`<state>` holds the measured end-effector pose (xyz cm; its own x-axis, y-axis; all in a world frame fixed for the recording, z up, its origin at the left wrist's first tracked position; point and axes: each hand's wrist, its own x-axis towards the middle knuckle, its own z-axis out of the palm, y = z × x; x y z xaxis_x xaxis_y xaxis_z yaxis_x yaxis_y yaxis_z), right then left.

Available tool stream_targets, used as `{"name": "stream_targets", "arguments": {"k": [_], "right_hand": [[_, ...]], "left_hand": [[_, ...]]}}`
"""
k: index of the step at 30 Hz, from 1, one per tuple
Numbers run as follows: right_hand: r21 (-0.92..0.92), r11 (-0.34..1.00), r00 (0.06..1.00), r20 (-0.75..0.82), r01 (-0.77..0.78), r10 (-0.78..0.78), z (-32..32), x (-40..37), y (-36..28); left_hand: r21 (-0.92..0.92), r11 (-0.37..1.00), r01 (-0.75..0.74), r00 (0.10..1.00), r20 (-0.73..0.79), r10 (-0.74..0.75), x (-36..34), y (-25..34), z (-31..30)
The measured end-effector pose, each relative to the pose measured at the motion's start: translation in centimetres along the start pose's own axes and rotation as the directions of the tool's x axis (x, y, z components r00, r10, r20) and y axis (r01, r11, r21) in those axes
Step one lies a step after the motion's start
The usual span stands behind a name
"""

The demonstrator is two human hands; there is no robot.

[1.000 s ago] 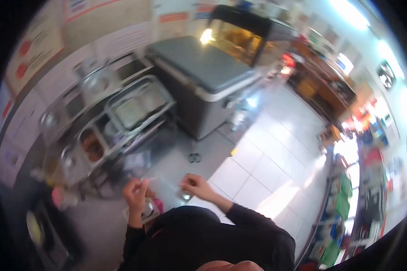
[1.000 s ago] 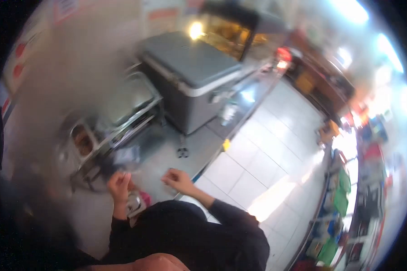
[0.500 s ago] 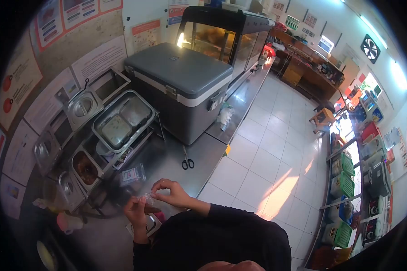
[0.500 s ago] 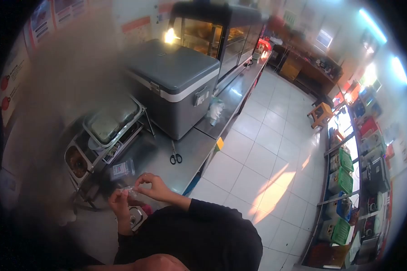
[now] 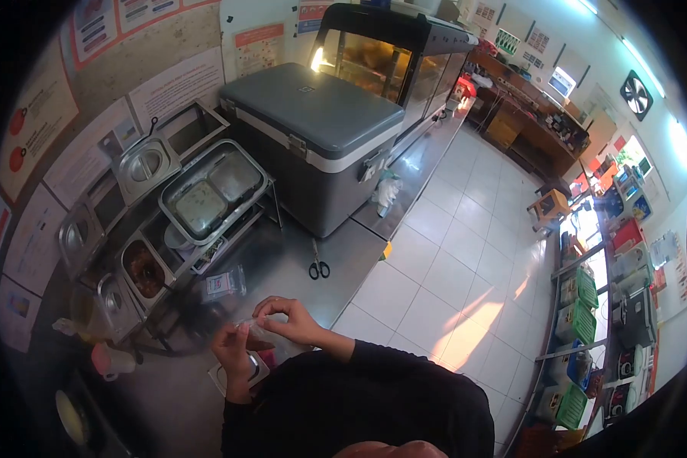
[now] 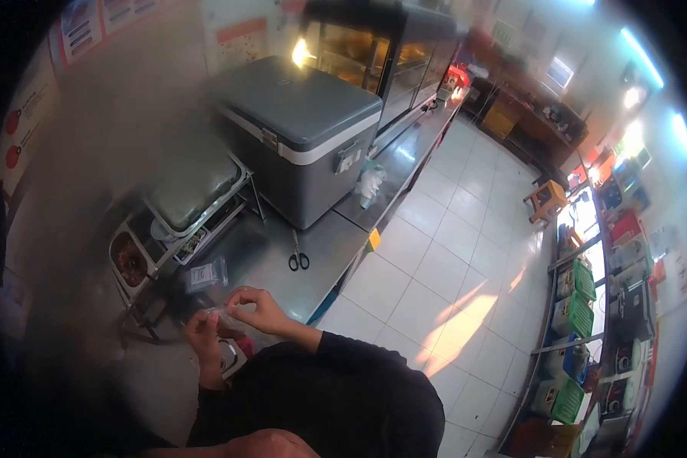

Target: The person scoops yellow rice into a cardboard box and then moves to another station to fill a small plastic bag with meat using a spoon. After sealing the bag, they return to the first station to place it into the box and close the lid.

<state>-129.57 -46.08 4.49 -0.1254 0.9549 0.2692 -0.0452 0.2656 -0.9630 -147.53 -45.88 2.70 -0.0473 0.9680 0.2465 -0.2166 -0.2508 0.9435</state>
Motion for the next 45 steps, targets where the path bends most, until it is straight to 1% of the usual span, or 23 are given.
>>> {"name": "stream_targets", "arguments": {"k": [2, 6, 8, 10, 13, 15, 17, 18, 22, 27, 30, 31, 33, 35, 36, 37, 38, 39, 40, 41, 42, 43, 45], "right_hand": [[-0.049, 0.998, 0.999, 0.008, 0.031, -0.031, 0.0, 0.1, -0.7], [-0.119, 0.988, 0.995, 0.002, 0.099, -0.099, 0.1, 0.3, -1.2], [-0.133, 0.982, 0.990, 0.064, 0.135, -0.128, 0.3, 0.4, -0.7], [-0.186, 0.968, 0.985, 0.060, 0.168, -0.159, 0.5, 0.6, 0.0], [-0.167, 0.980, 0.990, 0.109, 0.106, -0.088, 1.0, 0.8, -0.2], [-0.211, 0.973, 0.995, 0.057, 0.089, -0.079, 1.3, 1.0, 0.2], [-0.199, 0.976, 0.995, 0.071, 0.085, -0.072, 1.5, 1.2, 0.1], [-0.207, 0.975, 0.997, 0.050, 0.076, -0.067, 1.5, 1.2, 0.0], [-0.226, 0.974, 0.999, 0.042, 0.004, 0.006, 1.2, 1.3, 0.2], [-0.216, 0.976, 0.998, 0.052, -0.028, 0.040, 1.5, 1.4, 0.8], [-0.218, 0.975, 0.998, 0.028, -0.042, 0.049, 1.1, 1.7, 2.0], [-0.278, 0.960, 0.999, -0.042, -0.038, 0.027, 0.7, 1.9, 2.2], [-0.335, 0.941, 0.994, -0.111, -0.037, 0.000, -0.2, 2.1, 3.1], [-0.561, 0.827, 0.970, -0.183, 0.029, -0.158, -1.1, 1.9, 3.9], [-0.559, 0.829, 0.970, -0.187, 0.027, -0.157, -1.1, 1.2, 4.0], [-0.754, 0.652, 0.987, -0.037, 0.076, -0.157, -1.0, 0.0, 3.9], [-0.890, 0.430, 0.987, 0.108, 0.149, -0.119, -0.9, -1.2, 3.8], [-0.907, 0.402, 0.982, 0.170, 0.125, 0.077, -0.9, -2.8, 4.5], [-0.924, 0.368, 0.938, 0.216, 0.106, 0.272, -0.8, -4.4, 5.3], [-0.773, 0.631, 0.801, 0.332, -0.072, 0.498, -1.4, -5.5, 5.6], [-0.559, 0.764, 0.602, 0.501, -0.323, 0.621, -2.2, -6.5, 5.9], [-0.560, 0.760, 0.608, 0.491, -0.330, 0.625, -2.8, -7.0, 4.8], [-0.357, 0.693, 0.508, 0.488, -0.626, 0.710, -3.9, -8.4, 1.6]], "left_hand": [[-0.070, 0.997, 0.045, 0.997, 0.063, -0.040, 0.0, 0.6, 0.2], [0.014, 0.998, 0.058, 0.997, 0.050, -0.059, 0.0, 1.1, -0.4], [0.221, 0.973, -0.069, 0.981, 0.193, 0.026, 0.1, 1.8, -0.3], [0.248, 0.969, 0.001, 0.985, 0.166, -0.044, 0.0, 2.1, -0.4], [0.301, 0.954, -0.007, 0.990, 0.133, -0.035, 0.0, 1.7, -0.7], [0.341, 0.940, -0.009, 0.996, 0.088, -0.023, 0.2, 1.9, -0.8], [0.370, 0.918, -0.141, 0.986, 0.138, 0.095, 0.4, 2.2, -1.0], [0.384, 0.914, -0.135, 0.988, 0.117, 0.097, 0.4, 1.7, -1.4], [0.227, 0.973, -0.040, 0.999, 0.007, 0.040, 0.8, 0.8, -3.0], [0.050, 0.990, 0.134, 0.989, 0.048, -0.136, 1.1, -0.5, -3.9], [0.031, 0.978, 0.205, 0.972, 0.113, -0.208, 1.8, -3.1, -4.5], [0.034, 0.978, 0.205, 0.971, 0.116, -0.207, 2.4, -3.8, -4.5], [0.240, 0.962, 0.129, 0.971, 0.166, -0.172, 4.2, -5.0, -4.0], [0.336, 0.940, 0.055, 0.984, 0.144, -0.109, 6.5, -6.7, -3.3], [0.428, 0.904, -0.013, 0.991, 0.129, -0.046, 7.5, -7.5, -3.1], [0.430, 0.903, -0.015, 0.990, 0.134, -0.047, 8.9, -9.0, -3.1], [0.574, 0.813, -0.094, 0.988, 0.156, 0.004, 10.3, -10.8, -3.1], [0.696, 0.697, -0.171, 0.981, 0.187, 0.054, 11.4, -12.2, -3.1], [0.693, 0.698, -0.181, 0.979, 0.194, 0.061, 12.1, -13.3, -3.0], [0.801, 0.548, -0.239, 0.971, 0.197, 0.135, 12.7, -14.1, -2.8], [0.883, 0.379, -0.278, 0.955, 0.213, 0.205, 13.0, -14.9, -2.5], [0.877, 0.385, -0.287, 0.954, 0.223, 0.203, 13.1, -15.3, -2.3], [0.946, 0.247, -0.209, 0.976, 0.189, 0.104, 13.1, -15.8, -2.3]]}}
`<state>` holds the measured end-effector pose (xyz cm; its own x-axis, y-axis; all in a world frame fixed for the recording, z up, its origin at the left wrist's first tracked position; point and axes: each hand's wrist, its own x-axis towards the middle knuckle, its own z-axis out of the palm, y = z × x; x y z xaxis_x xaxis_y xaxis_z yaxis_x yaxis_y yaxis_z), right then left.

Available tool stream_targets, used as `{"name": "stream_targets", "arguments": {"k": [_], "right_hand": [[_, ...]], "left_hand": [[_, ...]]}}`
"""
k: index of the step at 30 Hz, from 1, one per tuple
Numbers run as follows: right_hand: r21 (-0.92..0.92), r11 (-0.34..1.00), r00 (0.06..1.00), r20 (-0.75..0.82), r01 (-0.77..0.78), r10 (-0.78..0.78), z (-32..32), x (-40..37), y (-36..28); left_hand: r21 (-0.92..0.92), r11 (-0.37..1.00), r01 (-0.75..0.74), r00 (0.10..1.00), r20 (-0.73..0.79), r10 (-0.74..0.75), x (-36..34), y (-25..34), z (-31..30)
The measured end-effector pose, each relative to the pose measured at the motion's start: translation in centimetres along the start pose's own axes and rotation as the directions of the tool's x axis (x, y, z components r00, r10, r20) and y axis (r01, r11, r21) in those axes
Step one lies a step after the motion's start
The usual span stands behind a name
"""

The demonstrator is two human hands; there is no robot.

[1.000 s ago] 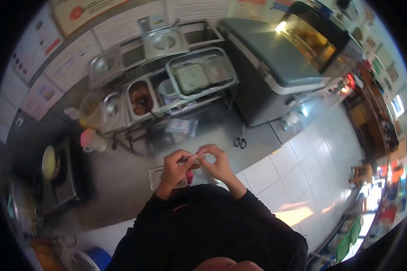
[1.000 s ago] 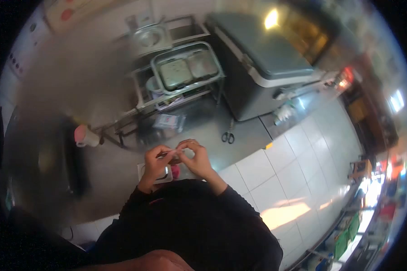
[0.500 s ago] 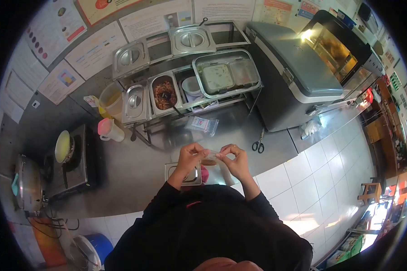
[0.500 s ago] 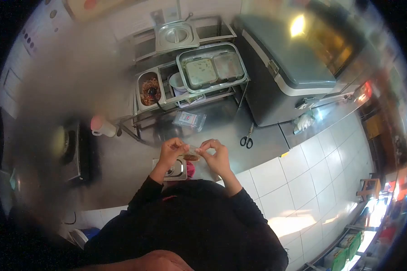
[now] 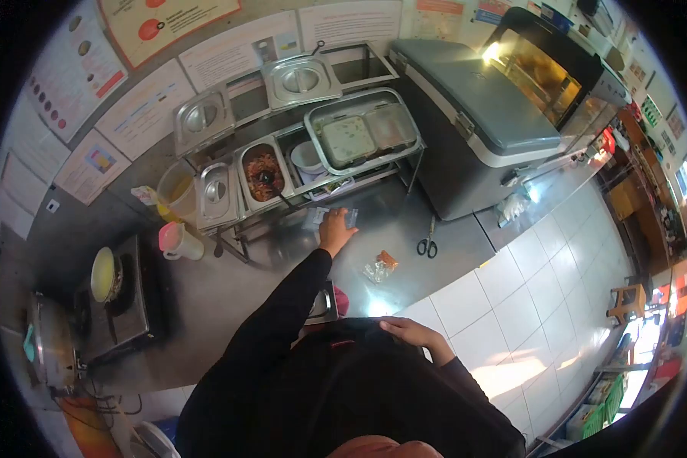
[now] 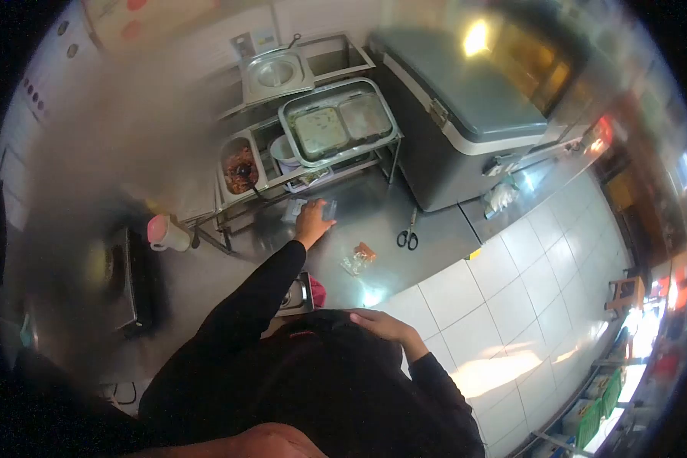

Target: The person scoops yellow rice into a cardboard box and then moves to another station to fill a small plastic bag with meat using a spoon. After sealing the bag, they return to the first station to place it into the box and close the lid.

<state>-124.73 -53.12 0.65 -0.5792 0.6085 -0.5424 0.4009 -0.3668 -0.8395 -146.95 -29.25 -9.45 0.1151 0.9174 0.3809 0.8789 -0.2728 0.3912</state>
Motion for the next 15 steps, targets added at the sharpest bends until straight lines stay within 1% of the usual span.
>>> {"name": "stream_targets", "arguments": {"k": [1, 3, 4, 5, 7, 8, 9, 10, 11, 12, 13, 14, 15], "right_hand": [[0.009, 1.000, 1.000, -0.012, -0.005, 0.005, -0.2, -0.5, 1.5], [0.045, 0.990, 0.991, -0.018, 0.131, -0.131, -0.6, -0.5, 5.1], [0.058, 0.990, 0.991, -0.024, 0.131, -0.130, -0.6, -0.5, 5.7], [0.048, 0.986, 0.987, -0.034, 0.159, -0.158, -0.7, -0.5, 6.2], [0.046, 0.981, 0.982, -0.040, 0.188, -0.186, -0.7, -0.2, 7.1], [0.063, 0.992, 0.993, -0.051, 0.107, -0.104, -0.7, 0.1, 7.4], [0.079, 0.997, 0.998, -0.060, 0.026, -0.021, -0.6, 0.5, 7.7], [0.002, 0.999, 0.992, -0.123, 0.037, -0.036, -0.5, 0.4, 7.0], [0.004, 0.999, 0.992, -0.121, 0.040, -0.040, -0.8, 0.9, 6.7], [-0.107, 0.994, 0.979, -0.201, 0.021, -0.043, -1.2, 1.6, 6.4], [-0.213, 0.977, 0.958, -0.281, -0.007, -0.054, -1.3, 2.3, 6.4], [0.009, 0.982, 0.927, -0.332, 0.187, -0.174, -1.3, 4.3, 7.7], [0.245, 0.929, 0.929, -0.314, 0.279, -0.196, -1.5, 5.6, 6.4]], "left_hand": [[-0.008, 1.000, -0.010, 1.000, 0.009, 0.010, 0.0, -0.6, 0.9], [-0.014, 0.999, 0.042, 0.991, 0.129, -0.039, 0.2, -2.5, 2.5], [-0.047, 0.998, 0.052, 0.986, 0.158, -0.044, 0.1, -2.7, 2.3], [-0.045, 0.998, 0.049, 0.985, 0.169, -0.040, -0.1, -3.0, 2.1], [-0.196, 0.980, 0.033, 0.992, 0.123, -0.008, -0.4, -3.8, 1.5], [-0.262, 0.964, 0.031, 0.991, 0.136, 0.005, -0.7, -4.2, 1.1], [-0.256, 0.966, 0.033, 0.990, 0.142, 0.003, -1.2, -4.4, 0.8], [-0.338, 0.940, 0.048, 0.990, 0.144, 0.001, -1.6, -4.0, -0.1], [-0.419, 0.906, 0.061, 0.990, 0.144, 0.000, -1.9, -3.4, -1.3], [-0.417, 0.907, 0.058, 0.990, 0.144, 0.003, -2.2, -2.3, -3.1], [-0.484, 0.875, 0.021, 0.995, 0.099, 0.031, -2.6, -0.7, -5.6], [-0.550, 0.835, -0.016, 0.997, 0.051, 0.053, -3.1, 0.7, -7.5], [-0.549, 0.835, -0.018, 0.997, 0.052, 0.056, -3.8, 1.6, -8.2]]}}
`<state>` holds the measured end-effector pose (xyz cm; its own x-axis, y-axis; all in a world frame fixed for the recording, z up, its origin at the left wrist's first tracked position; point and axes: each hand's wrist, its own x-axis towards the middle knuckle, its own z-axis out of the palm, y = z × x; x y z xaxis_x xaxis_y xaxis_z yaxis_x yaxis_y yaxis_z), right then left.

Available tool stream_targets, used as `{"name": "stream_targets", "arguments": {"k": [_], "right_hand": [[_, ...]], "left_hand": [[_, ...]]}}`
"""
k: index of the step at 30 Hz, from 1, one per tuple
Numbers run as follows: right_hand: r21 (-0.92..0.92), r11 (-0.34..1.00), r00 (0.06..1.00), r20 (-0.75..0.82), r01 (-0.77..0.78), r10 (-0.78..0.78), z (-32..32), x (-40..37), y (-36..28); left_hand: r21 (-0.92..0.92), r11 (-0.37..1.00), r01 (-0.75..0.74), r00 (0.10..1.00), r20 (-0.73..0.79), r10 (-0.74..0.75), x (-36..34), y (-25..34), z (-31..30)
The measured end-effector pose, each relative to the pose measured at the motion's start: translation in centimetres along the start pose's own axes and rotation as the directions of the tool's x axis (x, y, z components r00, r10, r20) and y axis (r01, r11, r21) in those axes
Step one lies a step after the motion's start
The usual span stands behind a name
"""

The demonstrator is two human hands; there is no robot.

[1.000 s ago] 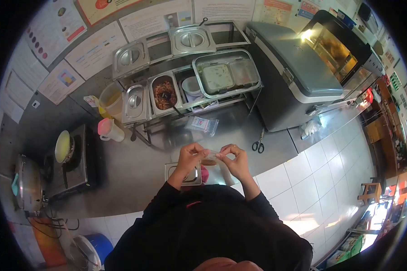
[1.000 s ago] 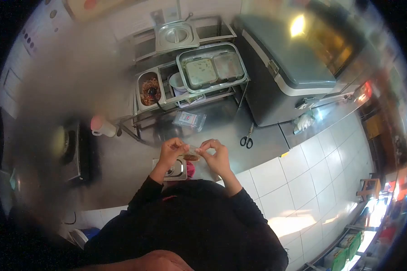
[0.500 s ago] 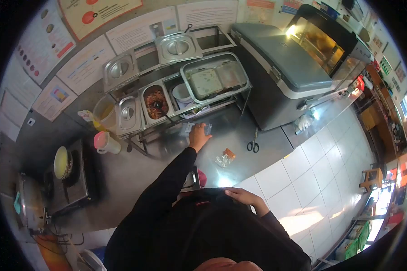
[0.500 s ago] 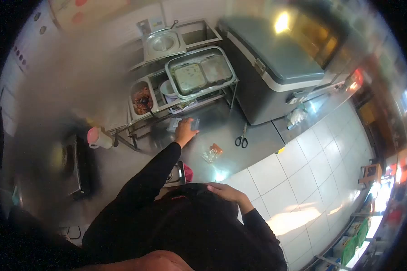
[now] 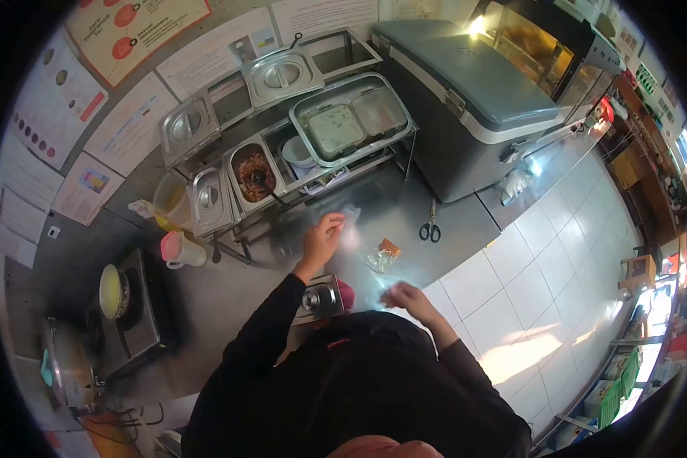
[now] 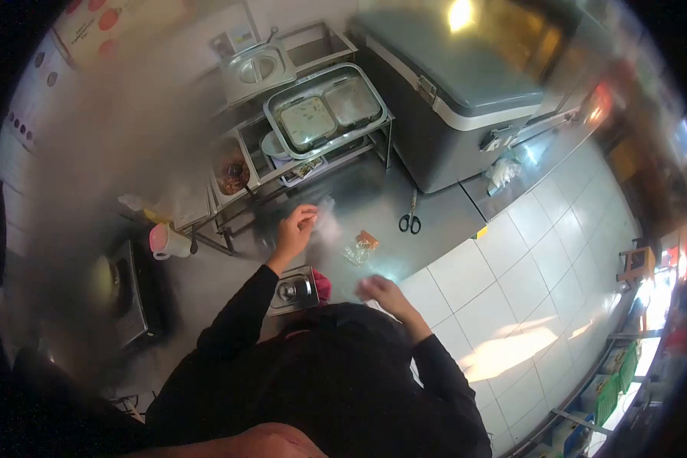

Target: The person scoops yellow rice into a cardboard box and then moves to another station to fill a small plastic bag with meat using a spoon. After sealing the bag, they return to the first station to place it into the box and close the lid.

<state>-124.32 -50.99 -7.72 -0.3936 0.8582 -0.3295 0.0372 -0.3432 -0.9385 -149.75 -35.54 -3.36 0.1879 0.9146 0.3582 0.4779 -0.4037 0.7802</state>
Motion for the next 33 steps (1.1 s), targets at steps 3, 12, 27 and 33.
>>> {"name": "stream_targets", "arguments": {"k": [3, 12, 27, 33], "right_hand": [[0.753, 0.654, 0.990, -0.025, -0.071, 0.137, 2.6, 2.8, -6.3], [0.894, 0.326, 0.951, -0.288, 0.308, -0.110, 2.8, 8.1, -8.5], [0.775, 0.279, 0.823, -0.524, 0.567, -0.218, 3.1, 5.0, -10.9], [0.652, 0.426, 0.772, -0.591, 0.627, -0.234, 4.4, 5.1, -10.9]], "left_hand": [[-0.078, 0.971, -0.225, 0.971, 0.066, 0.230, -2.6, 4.4, 0.0], [-0.080, 0.921, -0.380, 0.925, -0.008, 0.381, -6.4, 12.3, -0.6], [-0.107, 0.868, -0.485, 0.872, -0.140, 0.469, -6.4, 13.5, 0.5], [-0.111, 0.874, -0.473, 0.872, -0.202, 0.446, -6.4, 13.7, 0.3]]}}
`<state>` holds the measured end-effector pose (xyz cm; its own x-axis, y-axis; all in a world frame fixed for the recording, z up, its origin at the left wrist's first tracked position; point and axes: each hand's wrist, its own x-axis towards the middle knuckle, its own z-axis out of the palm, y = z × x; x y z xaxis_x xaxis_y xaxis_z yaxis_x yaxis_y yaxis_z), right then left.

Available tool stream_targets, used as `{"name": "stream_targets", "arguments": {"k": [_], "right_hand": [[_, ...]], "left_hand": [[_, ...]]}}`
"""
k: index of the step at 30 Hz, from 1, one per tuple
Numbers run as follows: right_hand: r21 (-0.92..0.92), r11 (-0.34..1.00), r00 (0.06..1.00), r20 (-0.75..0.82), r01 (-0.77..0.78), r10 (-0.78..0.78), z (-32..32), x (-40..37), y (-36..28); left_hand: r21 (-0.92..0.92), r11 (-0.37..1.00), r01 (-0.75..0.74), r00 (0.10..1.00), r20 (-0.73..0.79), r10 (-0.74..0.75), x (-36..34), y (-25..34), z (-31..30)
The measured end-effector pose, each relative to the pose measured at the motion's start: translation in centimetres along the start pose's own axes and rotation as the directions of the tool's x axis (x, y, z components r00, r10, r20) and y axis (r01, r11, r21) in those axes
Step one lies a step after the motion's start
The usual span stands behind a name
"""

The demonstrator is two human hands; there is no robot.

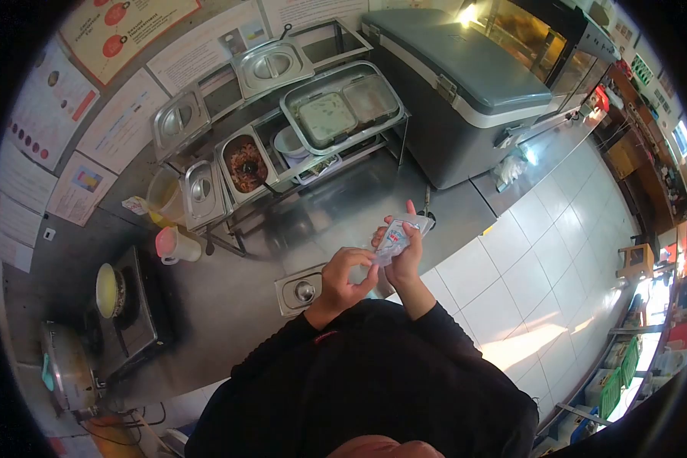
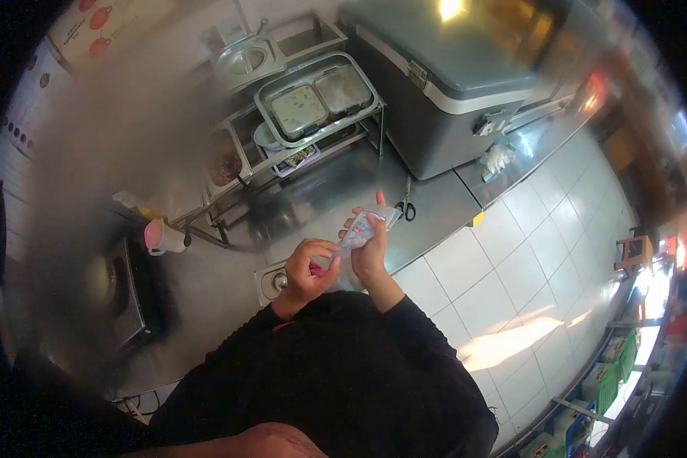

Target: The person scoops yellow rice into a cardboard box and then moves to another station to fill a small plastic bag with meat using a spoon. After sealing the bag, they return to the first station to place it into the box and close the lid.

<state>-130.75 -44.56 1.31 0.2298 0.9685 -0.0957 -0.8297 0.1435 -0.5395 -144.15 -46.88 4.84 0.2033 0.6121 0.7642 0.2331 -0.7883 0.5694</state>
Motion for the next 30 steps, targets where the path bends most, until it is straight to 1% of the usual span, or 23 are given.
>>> {"name": "stream_targets", "arguments": {"k": [2, 4, 8, 10, 11, 13, 14, 16, 17, 18, 19, 20, 21, 22, 23, 24, 25, 26, 28, 30], "right_hand": [[-0.012, 1.000, 1.000, -0.012, 0.008, -0.009, -0.2, 0.0, 0.3], [-0.027, 1.000, 1.000, -0.022, 0.015, -0.015, -0.3, 0.0, 0.4], [0.018, 1.000, 0.998, -0.055, -0.001, 0.002, -0.5, 0.1, -0.1], [0.032, 0.999, 0.998, -0.068, 0.003, -0.001, -0.5, 0.1, -0.4], [0.051, 0.999, 0.998, -0.054, 0.016, -0.013, -0.5, 0.1, -0.5], [0.069, 0.997, 0.999, -0.041, 0.026, -0.024, -0.4, -0.1, -0.7], [0.063, 0.998, 0.999, -0.031, 0.027, -0.025, -0.1, -0.3, -0.8], [0.057, 0.998, 0.999, -0.023, 0.025, -0.024, 0.1, -0.5, -0.6], [0.015, 0.999, 0.999, -0.019, 0.040, -0.040, 0.0, -0.5, -0.3], [-0.027, 0.998, 0.998, -0.013, 0.055, -0.056, 0.0, -0.4, -0.1], [-0.027, 0.998, 0.998, -0.013, 0.056, -0.056, 0.3, -0.5, -0.2], [-0.045, 0.999, 1.000, -0.020, 0.019, -0.020, 0.6, -0.8, -0.3], [-0.063, 0.998, 0.999, -0.029, -0.017, 0.016, 0.8, -0.9, -0.2], [-0.063, 0.998, 0.999, -0.029, -0.018, 0.016, 0.9, -1.1, -0.1], [-0.069, 0.997, 1.000, -0.005, -0.022, 0.022, 1.0, -1.3, 0.1], [-0.075, 0.997, 0.999, 0.018, -0.026, 0.027, 1.1, -1.4, 0.3], [-0.075, 0.997, 1.000, 0.016, -0.026, 0.027, 1.2, -1.5, 0.5], [-0.080, 0.996, 0.999, 0.011, -0.040, 0.041, 1.3, -1.7, 0.8], [-0.085, 0.995, 0.998, 0.007, -0.056, 0.057, 1.4, -1.8, 1.0], [-0.126, 0.991, 0.999, -0.001, -0.053, 0.053, 1.5, -1.7, 1.1]], "left_hand": [[-0.013, 1.000, -0.028, 0.999, -0.017, 0.028, 0.0, -0.1, 0.0], [0.008, 1.000, 0.030, 0.999, 0.023, -0.030, -0.2, 0.1, 0.0], [0.024, 0.998, 0.051, 0.999, 0.010, -0.051, -0.6, 0.2, 0.0], [-0.007, 1.000, -0.011, 0.999, -0.051, 0.011, -1.1, -0.3, 0.0], [-0.008, 1.000, -0.012, 0.999, -0.050, 0.011, -1.0, -0.4, -0.1], [0.087, 0.996, -0.031, 0.999, -0.037, 0.035, -0.9, -0.7, -0.3], [0.086, 0.996, -0.030, 0.999, -0.037, 0.033, -0.9, -0.8, -0.3], [0.185, 0.981, 0.062, 0.995, 0.064, -0.075, -1.0, -0.9, -0.5], [0.184, 0.981, 0.063, 0.995, 0.065, -0.076, -1.0, -0.8, -0.5], [0.187, 0.980, 0.073, 0.980, 0.167, -0.105, -0.9, -0.6, -0.5], [0.191, 0.978, 0.083, 0.955, 0.267, -0.133, -0.8, -0.4, -0.5], [0.191, 0.978, 0.082, 0.955, 0.267, -0.132, -0.7, -0.4, -0.3], [0.152, 0.987, 0.050, 0.963, 0.253, -0.088, -0.6, -0.5, 0.0], [0.114, 0.993, 0.017, 0.970, 0.238, -0.044, -0.6, -0.6, 0.2], [0.113, 0.993, 0.017, 0.970, 0.238, -0.044, -0.6, -0.8, 0.2], [0.130, 0.992, 0.000, 0.979, 0.203, -0.027, -0.7, -0.9, 0.1], [0.146, 0.989, -0.014, 0.986, 0.168, -0.010, -0.8, -1.0, 0.1], [0.145, 0.989, -0.012, 0.986, 0.169, -0.012, -0.9, -1.0, -0.1], [0.235, 0.964, 0.123, 0.983, 0.102, -0.150, -1.2, -1.0, -0.5], [0.231, 0.962, 0.145, 0.981, 0.095, -0.171, -1.5, -1.1, -0.8]]}}
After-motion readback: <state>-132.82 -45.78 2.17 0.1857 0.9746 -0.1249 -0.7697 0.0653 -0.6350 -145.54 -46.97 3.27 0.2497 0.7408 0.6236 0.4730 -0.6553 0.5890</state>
